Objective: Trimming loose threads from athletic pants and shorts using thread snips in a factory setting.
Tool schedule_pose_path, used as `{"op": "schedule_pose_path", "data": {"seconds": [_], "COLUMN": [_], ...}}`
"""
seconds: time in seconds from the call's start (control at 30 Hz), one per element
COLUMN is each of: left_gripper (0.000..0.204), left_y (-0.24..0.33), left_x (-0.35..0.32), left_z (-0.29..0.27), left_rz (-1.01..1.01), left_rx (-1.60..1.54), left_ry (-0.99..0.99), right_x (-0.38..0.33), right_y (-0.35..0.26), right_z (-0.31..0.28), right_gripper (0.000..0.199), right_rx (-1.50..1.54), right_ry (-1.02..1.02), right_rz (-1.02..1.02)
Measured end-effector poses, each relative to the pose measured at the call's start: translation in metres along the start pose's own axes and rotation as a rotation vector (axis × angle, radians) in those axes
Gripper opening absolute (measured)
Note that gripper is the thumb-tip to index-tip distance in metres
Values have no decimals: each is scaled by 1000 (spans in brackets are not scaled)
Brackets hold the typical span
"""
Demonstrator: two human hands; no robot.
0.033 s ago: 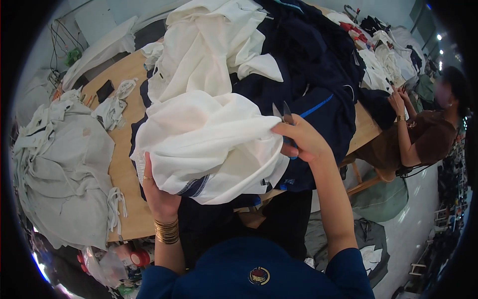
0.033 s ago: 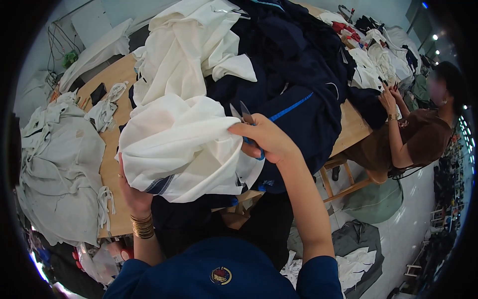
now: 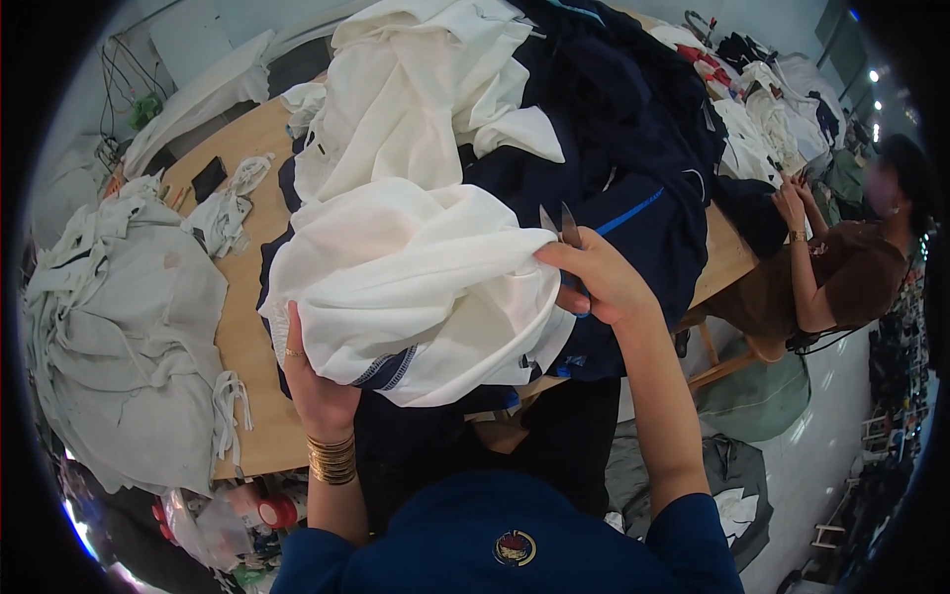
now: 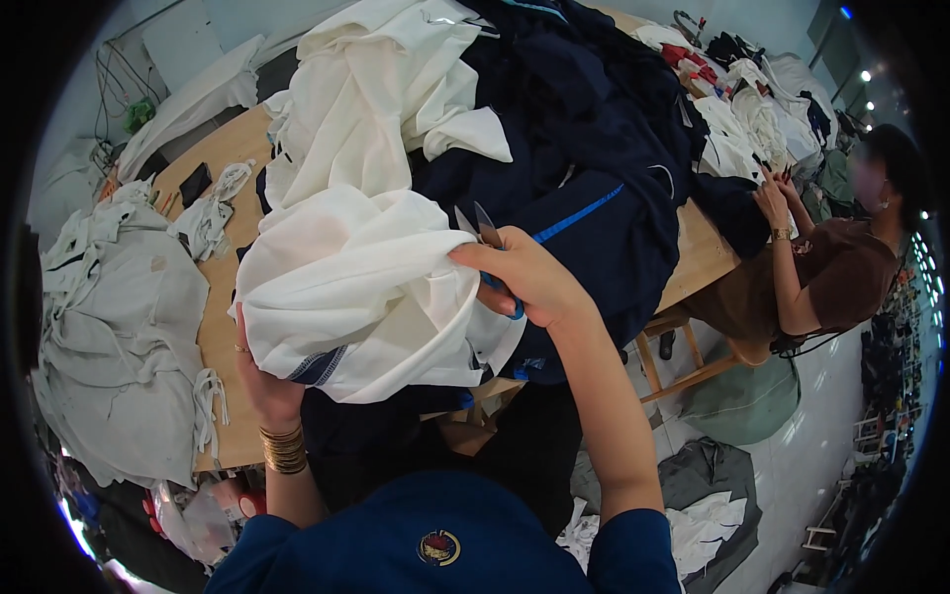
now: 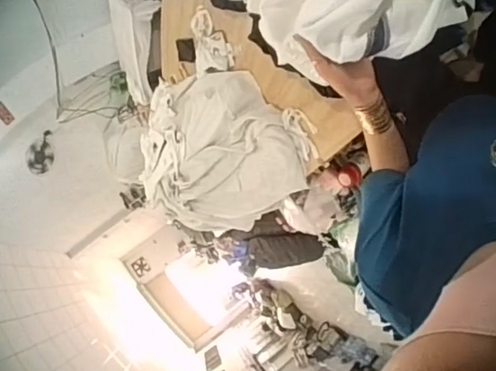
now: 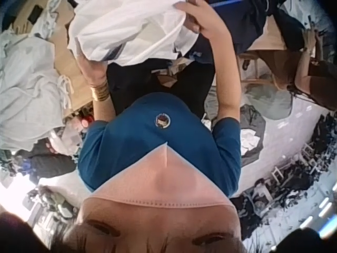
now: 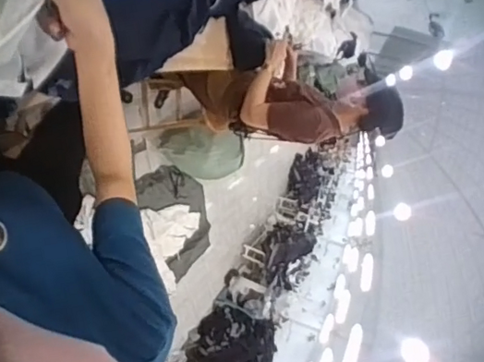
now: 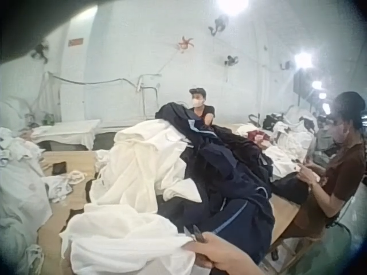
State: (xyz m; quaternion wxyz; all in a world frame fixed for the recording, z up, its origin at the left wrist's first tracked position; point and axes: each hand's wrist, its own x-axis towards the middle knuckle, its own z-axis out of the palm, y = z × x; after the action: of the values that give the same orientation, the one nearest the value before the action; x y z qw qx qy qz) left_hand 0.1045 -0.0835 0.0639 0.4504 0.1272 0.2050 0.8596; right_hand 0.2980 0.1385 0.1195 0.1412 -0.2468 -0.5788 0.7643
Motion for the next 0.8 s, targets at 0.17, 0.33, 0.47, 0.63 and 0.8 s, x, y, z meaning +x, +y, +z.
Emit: {"op": "schedule_pose_path", "data": {"seconds": [0.17, 0.33, 0.47, 0.63, 0.8], "left_gripper": [45, 45, 45, 44, 74], "left_y": [0, -4, -4, -7, -11], "left_x": [1, 1, -2, -1, 6], "left_z": [-2, -6, -4, 5, 50], "left_rz": [-13, -17, -5, 282, 717], "left_rx": [-52, -48, -8, 703, 1550], "left_ry": [-32, 10, 37, 253, -270], "right_x": [0, -2, -8, -13, -11], "right_y": [-2, -2, -3, 0, 1], "right_z": [18, 18, 28, 33, 55], "right_gripper": [27, 28, 28, 22, 17], "right_rx": [-139, -206, -179, -154, -213], "right_ry": [121, 106, 151, 126, 129], "right_rz": [-71, -43, -36, 2, 0]}}
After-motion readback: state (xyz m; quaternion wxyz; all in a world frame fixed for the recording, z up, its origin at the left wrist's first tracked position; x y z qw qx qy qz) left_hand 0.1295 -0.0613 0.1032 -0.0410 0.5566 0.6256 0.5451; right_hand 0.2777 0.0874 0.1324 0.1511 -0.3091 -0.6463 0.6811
